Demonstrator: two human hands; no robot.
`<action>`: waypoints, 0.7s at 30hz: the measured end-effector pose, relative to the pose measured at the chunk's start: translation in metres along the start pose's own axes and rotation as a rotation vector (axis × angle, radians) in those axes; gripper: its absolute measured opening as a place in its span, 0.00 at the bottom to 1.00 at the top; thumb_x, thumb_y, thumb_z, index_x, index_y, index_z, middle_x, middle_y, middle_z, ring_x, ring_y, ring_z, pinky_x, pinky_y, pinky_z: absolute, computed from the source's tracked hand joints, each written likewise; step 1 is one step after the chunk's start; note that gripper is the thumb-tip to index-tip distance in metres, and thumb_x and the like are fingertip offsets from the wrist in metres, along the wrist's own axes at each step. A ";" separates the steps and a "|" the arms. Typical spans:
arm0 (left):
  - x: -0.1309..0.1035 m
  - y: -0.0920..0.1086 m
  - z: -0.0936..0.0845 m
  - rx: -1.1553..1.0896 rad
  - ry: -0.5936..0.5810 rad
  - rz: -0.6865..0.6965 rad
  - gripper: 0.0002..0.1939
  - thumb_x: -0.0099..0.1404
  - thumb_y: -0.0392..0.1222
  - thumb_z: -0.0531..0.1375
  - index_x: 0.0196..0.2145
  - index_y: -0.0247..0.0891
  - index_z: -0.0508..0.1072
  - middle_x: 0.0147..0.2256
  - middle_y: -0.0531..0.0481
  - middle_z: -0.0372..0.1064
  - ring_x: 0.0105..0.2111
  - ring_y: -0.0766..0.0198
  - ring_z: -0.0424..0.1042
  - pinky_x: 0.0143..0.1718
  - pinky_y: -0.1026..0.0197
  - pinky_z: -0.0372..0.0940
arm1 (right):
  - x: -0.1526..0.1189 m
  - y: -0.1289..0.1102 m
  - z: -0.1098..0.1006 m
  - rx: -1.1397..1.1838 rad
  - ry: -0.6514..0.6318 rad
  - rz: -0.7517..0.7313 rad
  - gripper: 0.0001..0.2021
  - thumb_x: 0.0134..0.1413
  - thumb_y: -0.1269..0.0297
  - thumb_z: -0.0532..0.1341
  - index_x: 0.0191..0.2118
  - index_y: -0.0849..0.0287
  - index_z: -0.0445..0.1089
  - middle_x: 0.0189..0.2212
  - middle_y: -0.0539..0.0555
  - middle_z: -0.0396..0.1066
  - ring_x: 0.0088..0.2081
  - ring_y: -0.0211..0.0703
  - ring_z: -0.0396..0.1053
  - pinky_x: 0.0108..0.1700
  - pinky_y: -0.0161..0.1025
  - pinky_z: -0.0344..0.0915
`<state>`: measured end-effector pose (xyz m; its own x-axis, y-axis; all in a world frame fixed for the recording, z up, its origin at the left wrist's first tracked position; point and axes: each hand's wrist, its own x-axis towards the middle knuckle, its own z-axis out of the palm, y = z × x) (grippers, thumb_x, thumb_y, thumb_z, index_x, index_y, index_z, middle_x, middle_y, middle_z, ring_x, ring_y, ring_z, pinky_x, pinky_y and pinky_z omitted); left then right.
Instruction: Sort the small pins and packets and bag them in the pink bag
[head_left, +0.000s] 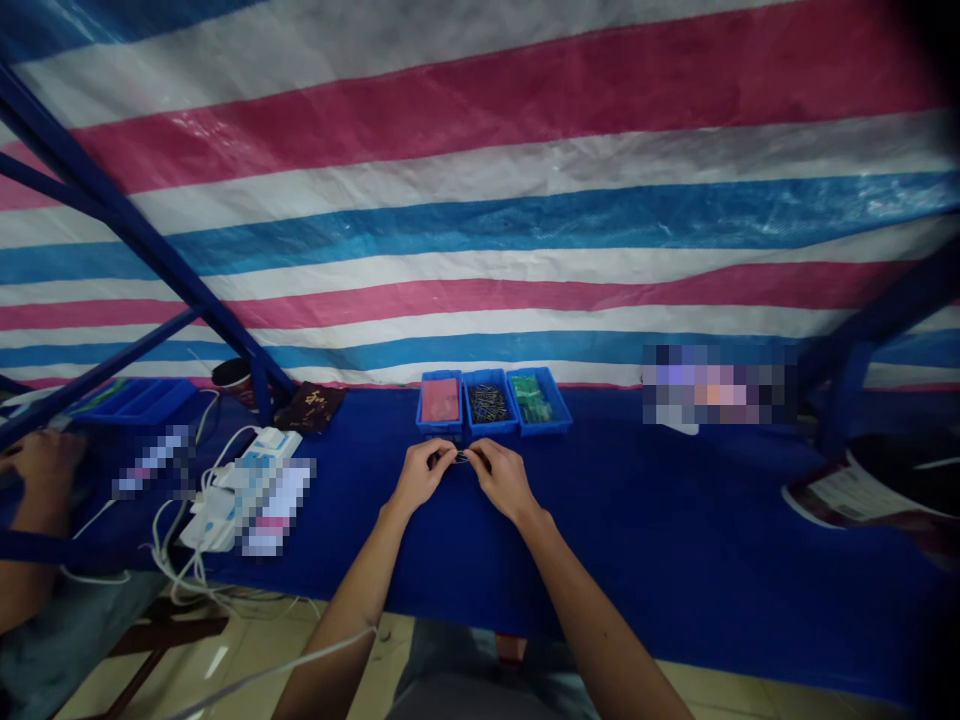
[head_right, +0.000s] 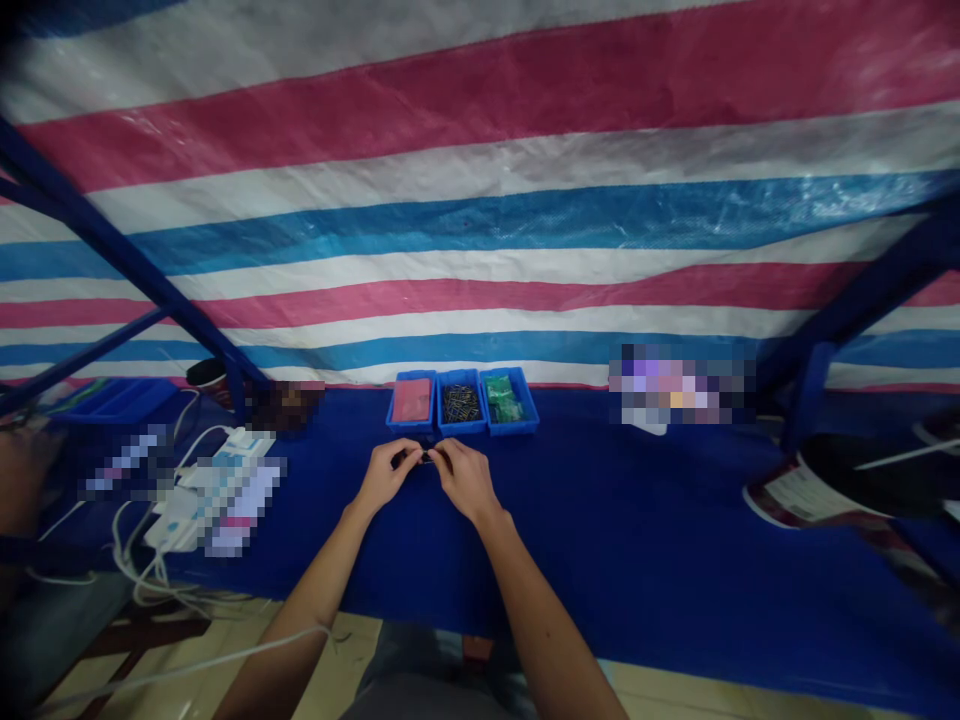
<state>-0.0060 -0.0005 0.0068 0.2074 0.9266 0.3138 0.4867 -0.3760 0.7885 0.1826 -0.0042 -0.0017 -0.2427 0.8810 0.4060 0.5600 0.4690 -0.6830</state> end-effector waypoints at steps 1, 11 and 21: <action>0.000 0.000 0.000 -0.003 0.002 -0.003 0.14 0.69 0.47 0.57 0.33 0.35 0.77 0.28 0.49 0.74 0.26 0.65 0.69 0.30 0.65 0.60 | 0.000 0.000 0.000 0.026 0.004 -0.005 0.08 0.67 0.59 0.56 0.42 0.54 0.71 0.35 0.51 0.75 0.33 0.41 0.72 0.36 0.35 0.62; 0.000 0.000 0.000 -0.002 -0.008 -0.008 0.14 0.69 0.47 0.58 0.33 0.35 0.77 0.28 0.49 0.75 0.27 0.65 0.69 0.30 0.65 0.60 | 0.001 0.000 -0.001 0.062 0.006 -0.037 0.09 0.67 0.65 0.54 0.40 0.54 0.72 0.37 0.52 0.76 0.36 0.42 0.73 0.40 0.36 0.64; 0.000 0.001 0.000 0.001 -0.003 0.002 0.14 0.69 0.47 0.58 0.33 0.35 0.77 0.28 0.49 0.75 0.27 0.65 0.69 0.29 0.64 0.60 | 0.000 0.001 -0.001 0.015 0.008 -0.024 0.09 0.67 0.63 0.54 0.38 0.54 0.72 0.34 0.51 0.75 0.34 0.41 0.73 0.39 0.35 0.62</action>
<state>-0.0051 -0.0005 0.0076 0.2111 0.9258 0.3135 0.4871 -0.3777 0.7874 0.1836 -0.0037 -0.0019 -0.2495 0.8690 0.4272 0.5418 0.4910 -0.6822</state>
